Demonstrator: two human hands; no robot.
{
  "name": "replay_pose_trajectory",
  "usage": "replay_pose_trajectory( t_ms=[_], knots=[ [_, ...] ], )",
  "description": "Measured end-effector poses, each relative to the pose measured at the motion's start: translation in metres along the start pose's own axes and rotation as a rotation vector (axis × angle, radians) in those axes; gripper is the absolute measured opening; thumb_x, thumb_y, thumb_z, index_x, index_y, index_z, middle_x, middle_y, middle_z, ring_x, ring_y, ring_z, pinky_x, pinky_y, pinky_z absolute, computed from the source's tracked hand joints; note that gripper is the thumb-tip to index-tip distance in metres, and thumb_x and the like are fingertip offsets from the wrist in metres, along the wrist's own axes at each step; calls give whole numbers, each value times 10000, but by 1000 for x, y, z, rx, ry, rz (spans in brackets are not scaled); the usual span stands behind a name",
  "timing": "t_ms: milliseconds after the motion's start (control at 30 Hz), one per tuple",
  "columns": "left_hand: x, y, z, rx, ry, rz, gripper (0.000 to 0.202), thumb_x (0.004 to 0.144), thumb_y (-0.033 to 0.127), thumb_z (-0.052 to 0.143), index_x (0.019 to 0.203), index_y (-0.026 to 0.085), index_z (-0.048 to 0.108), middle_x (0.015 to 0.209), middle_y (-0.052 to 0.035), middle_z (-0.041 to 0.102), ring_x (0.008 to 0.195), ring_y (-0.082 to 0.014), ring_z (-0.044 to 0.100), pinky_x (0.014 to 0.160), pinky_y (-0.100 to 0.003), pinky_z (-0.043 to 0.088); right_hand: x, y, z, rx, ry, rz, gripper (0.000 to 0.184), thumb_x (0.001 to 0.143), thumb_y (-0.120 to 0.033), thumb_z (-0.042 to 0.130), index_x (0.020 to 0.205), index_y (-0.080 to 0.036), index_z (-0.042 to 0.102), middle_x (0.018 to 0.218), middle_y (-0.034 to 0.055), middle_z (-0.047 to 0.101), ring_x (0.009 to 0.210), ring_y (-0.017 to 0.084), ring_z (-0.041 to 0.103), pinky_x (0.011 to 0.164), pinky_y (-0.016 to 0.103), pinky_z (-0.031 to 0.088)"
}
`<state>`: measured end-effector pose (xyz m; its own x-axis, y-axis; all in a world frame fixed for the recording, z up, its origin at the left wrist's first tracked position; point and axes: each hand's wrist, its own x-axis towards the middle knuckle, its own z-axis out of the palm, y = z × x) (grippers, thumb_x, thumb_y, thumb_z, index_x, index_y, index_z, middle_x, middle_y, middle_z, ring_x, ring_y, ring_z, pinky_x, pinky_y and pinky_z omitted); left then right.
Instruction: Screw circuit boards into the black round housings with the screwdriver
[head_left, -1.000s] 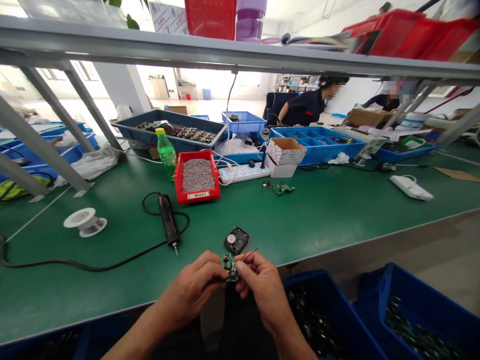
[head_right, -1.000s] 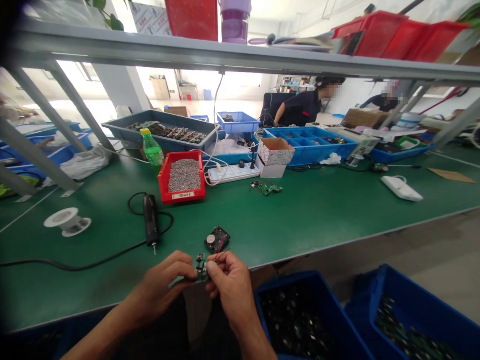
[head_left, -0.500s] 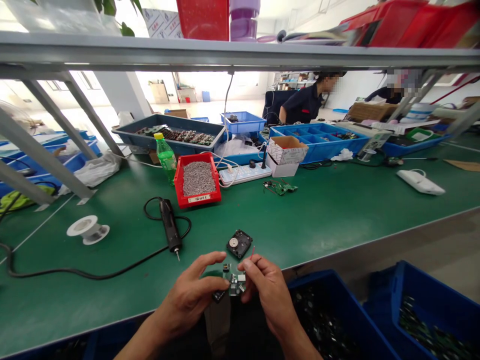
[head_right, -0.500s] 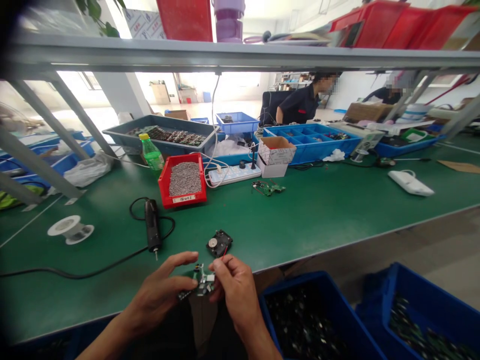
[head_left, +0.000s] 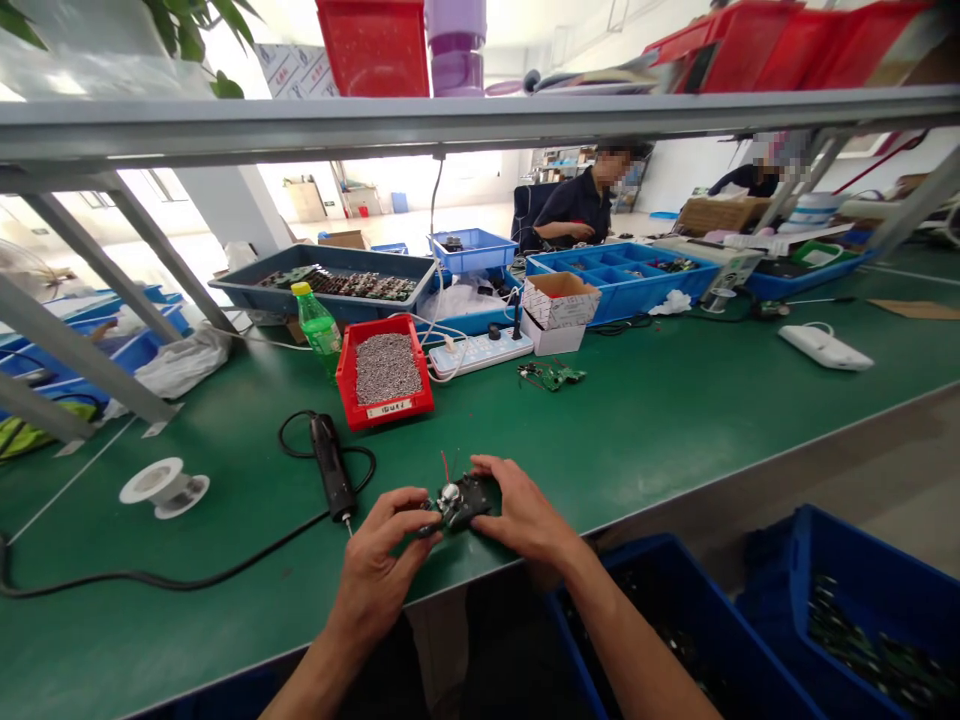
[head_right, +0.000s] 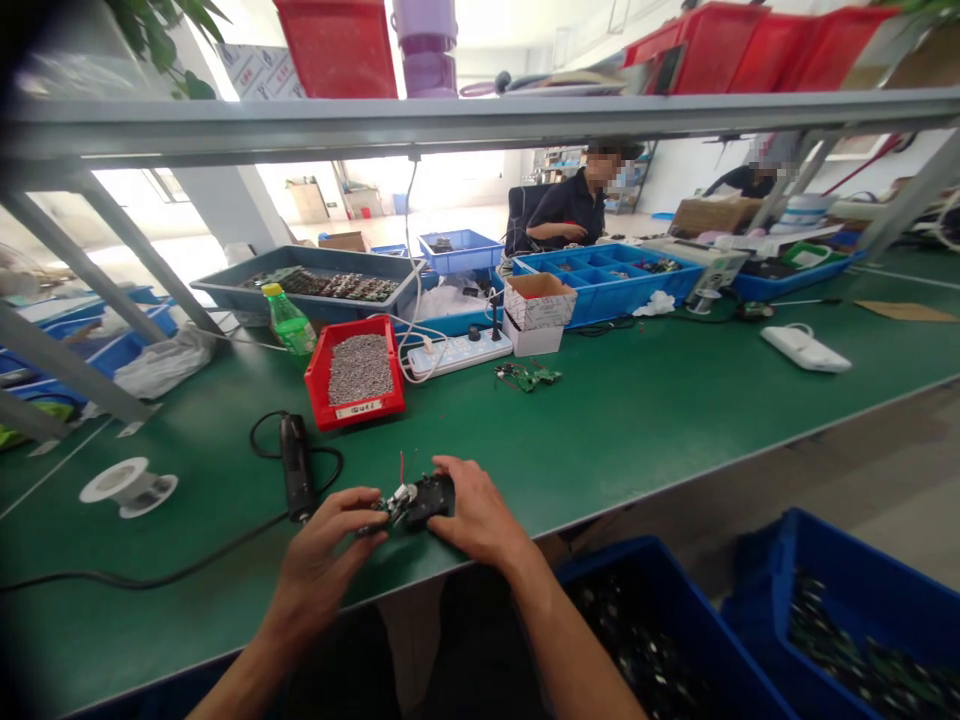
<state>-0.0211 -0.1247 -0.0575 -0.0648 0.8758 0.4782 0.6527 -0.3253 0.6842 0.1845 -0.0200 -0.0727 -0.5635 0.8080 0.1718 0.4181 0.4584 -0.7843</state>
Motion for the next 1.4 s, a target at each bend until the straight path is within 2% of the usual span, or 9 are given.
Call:
replay_pose_trajectory(
  t_ms=[100, 233, 467, 567, 700, 833, 1033, 1400],
  knots=[
    [-2, 2, 13, 70, -12, 5, 104, 881, 242, 659, 966, 274, 709, 1068, -44, 632, 985, -181, 641, 842, -305, 541, -7, -5, 17, -36, 152, 39, 703, 680, -194, 704, 1336, -184, 453, 1168, 94, 612, 1084, 261, 571, 994, 456, 452],
    [-3, 6, 25, 173, -56, 9, 107, 898, 250, 630, 969, 264, 709, 1052, -58, 623, 970, -202, 625, 845, -353, 527, -13, -8, 26, -34, 219, 59, 758, 676, -244, 734, 1351, -190, 392, 1094, 70, 617, 1023, 257, 576, 957, 447, 461],
    [10, 15, 29, 273, -198, 13, 117, 920, 241, 584, 978, 239, 686, 1051, -73, 618, 987, -231, 589, 859, -401, 489, -13, -4, 24, -30, 236, 18, 735, 669, -191, 693, 1334, -191, 380, 1098, 64, 606, 1035, 244, 567, 964, 430, 453],
    [16, 20, 27, 254, -217, 5, 121, 925, 222, 565, 970, 227, 678, 1046, -79, 611, 1008, -235, 582, 881, -406, 482, -13, -3, 25, -24, 238, 15, 724, 669, -176, 680, 1330, -196, 386, 1109, 67, 603, 1039, 242, 566, 971, 430, 453],
    [22, 23, 23, 166, -252, -38, 108, 925, 219, 563, 946, 221, 669, 997, -65, 607, 967, -209, 591, 857, -362, 491, -15, -3, 24, -11, 234, 22, 715, 670, -180, 683, 1323, -204, 395, 1112, 66, 606, 1037, 243, 574, 971, 434, 457],
    [26, 19, 21, 115, -236, -40, 91, 920, 218, 570, 927, 219, 662, 977, -58, 600, 938, -191, 594, 837, -331, 497, -16, -4, 21, 6, 224, 23, 704, 684, -188, 693, 1323, -211, 398, 1120, 69, 611, 1042, 247, 580, 960, 434, 462],
    [22, 13, 29, 260, -189, 58, 124, 913, 181, 556, 949, 222, 667, 1008, -77, 589, 960, -222, 566, 855, -377, 486, -15, -5, 21, 7, 228, 26, 680, 690, -186, 701, 1307, -207, 415, 1114, 78, 616, 1032, 252, 589, 954, 442, 467],
    [25, 12, 29, 179, -207, -6, 107, 923, 208, 563, 942, 212, 668, 987, -74, 592, 947, -211, 581, 850, -368, 497, -15, -4, 23, -3, 235, 22, 658, 696, -200, 714, 1292, -196, 436, 1109, 83, 624, 1034, 251, 602, 945, 435, 485]
  ],
)
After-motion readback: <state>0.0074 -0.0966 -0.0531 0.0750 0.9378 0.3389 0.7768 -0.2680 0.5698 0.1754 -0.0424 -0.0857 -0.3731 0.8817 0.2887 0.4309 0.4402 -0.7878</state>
